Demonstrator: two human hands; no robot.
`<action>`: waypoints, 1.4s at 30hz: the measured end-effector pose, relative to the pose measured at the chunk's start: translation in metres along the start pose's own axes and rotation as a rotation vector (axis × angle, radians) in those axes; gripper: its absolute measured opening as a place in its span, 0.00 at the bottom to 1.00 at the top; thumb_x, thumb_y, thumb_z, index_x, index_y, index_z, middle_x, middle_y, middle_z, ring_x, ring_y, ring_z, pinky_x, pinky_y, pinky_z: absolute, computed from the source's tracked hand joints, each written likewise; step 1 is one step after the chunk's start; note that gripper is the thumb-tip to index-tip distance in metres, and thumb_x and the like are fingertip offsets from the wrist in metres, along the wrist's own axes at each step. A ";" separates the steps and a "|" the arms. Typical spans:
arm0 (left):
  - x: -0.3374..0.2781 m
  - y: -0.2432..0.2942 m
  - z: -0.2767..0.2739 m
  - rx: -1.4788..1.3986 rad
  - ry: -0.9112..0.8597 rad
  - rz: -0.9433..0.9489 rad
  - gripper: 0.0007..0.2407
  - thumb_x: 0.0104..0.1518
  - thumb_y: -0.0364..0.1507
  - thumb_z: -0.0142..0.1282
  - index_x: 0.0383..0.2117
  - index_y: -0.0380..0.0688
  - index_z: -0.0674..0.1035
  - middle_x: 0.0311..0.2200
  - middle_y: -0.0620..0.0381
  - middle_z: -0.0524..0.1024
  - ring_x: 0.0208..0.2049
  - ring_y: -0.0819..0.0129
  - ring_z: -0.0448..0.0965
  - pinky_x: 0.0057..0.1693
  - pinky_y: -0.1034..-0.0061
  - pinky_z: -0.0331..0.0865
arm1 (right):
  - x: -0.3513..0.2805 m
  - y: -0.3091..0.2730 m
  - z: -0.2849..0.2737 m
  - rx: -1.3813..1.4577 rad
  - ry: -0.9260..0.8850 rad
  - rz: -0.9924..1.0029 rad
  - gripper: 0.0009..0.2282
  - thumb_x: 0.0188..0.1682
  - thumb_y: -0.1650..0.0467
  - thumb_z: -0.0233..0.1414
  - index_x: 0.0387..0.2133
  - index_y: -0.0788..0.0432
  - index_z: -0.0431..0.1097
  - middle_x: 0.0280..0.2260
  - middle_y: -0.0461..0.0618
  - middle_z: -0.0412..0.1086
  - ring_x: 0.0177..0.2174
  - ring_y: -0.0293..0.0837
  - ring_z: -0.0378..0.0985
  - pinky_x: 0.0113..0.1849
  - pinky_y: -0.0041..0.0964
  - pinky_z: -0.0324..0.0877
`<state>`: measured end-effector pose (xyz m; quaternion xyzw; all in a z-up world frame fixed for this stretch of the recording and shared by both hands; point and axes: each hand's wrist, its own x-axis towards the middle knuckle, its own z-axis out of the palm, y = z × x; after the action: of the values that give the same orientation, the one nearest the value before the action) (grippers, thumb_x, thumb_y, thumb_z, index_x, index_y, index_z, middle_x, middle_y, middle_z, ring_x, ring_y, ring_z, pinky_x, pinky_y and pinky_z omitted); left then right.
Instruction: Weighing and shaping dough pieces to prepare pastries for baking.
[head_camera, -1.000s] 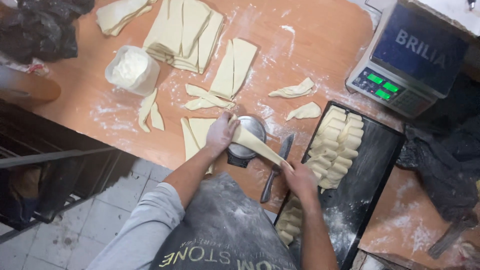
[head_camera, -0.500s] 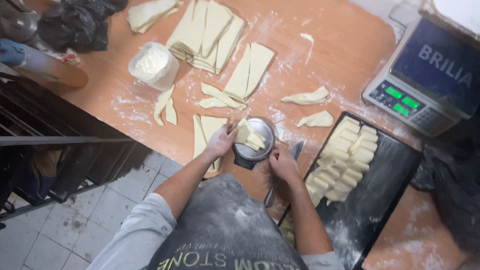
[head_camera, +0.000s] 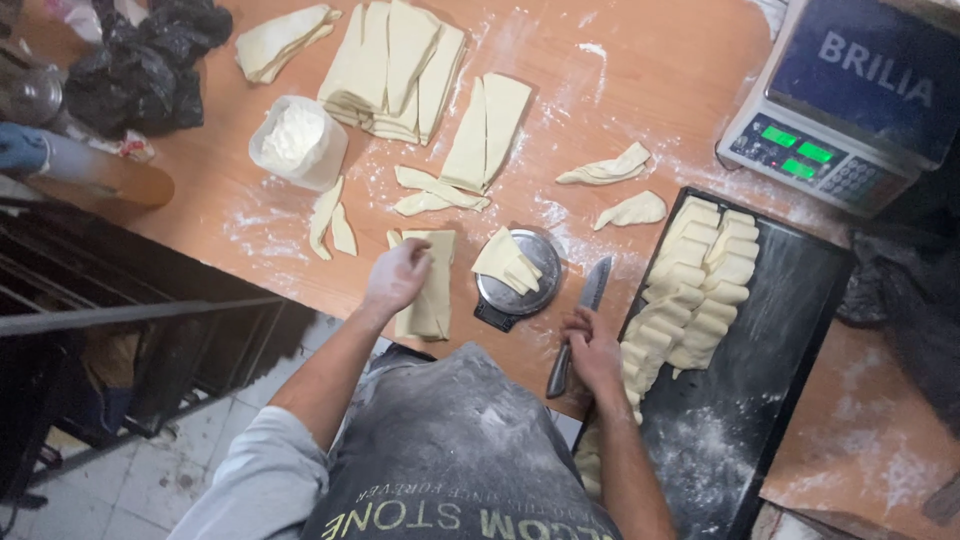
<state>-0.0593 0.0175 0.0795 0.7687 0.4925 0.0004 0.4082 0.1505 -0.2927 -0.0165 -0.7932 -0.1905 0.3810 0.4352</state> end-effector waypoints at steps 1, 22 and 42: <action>0.005 -0.021 -0.001 0.005 0.001 0.014 0.16 0.59 0.36 0.51 0.50 0.42 0.78 0.43 0.43 0.82 0.46 0.53 0.83 0.53 0.64 0.74 | -0.008 -0.005 0.000 0.007 0.012 -0.007 0.21 0.48 0.76 0.45 0.57 0.63 0.64 0.44 0.53 0.78 0.41 0.42 0.83 0.44 0.35 0.76; 0.040 -0.175 -0.088 0.385 0.181 0.243 0.13 0.53 0.26 0.56 0.45 0.42 0.78 0.49 0.45 0.72 0.55 0.46 0.72 0.60 0.58 0.67 | -0.100 -0.077 0.130 -0.487 -0.051 0.209 0.14 0.49 0.66 0.52 0.47 0.54 0.75 0.44 0.50 0.79 0.46 0.49 0.80 0.49 0.43 0.73; 0.060 -0.036 0.024 0.244 -0.140 0.832 0.13 0.62 0.31 0.51 0.50 0.41 0.75 0.52 0.44 0.74 0.54 0.47 0.74 0.57 0.58 0.69 | 0.008 -0.147 0.088 -0.553 0.384 0.069 0.17 0.51 0.59 0.54 0.47 0.57 0.73 0.40 0.57 0.76 0.40 0.57 0.80 0.42 0.52 0.72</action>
<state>-0.0466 0.0543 0.0168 0.9423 0.1086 0.0546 0.3118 0.0916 -0.1587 0.0741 -0.9445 -0.1742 0.1729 0.2182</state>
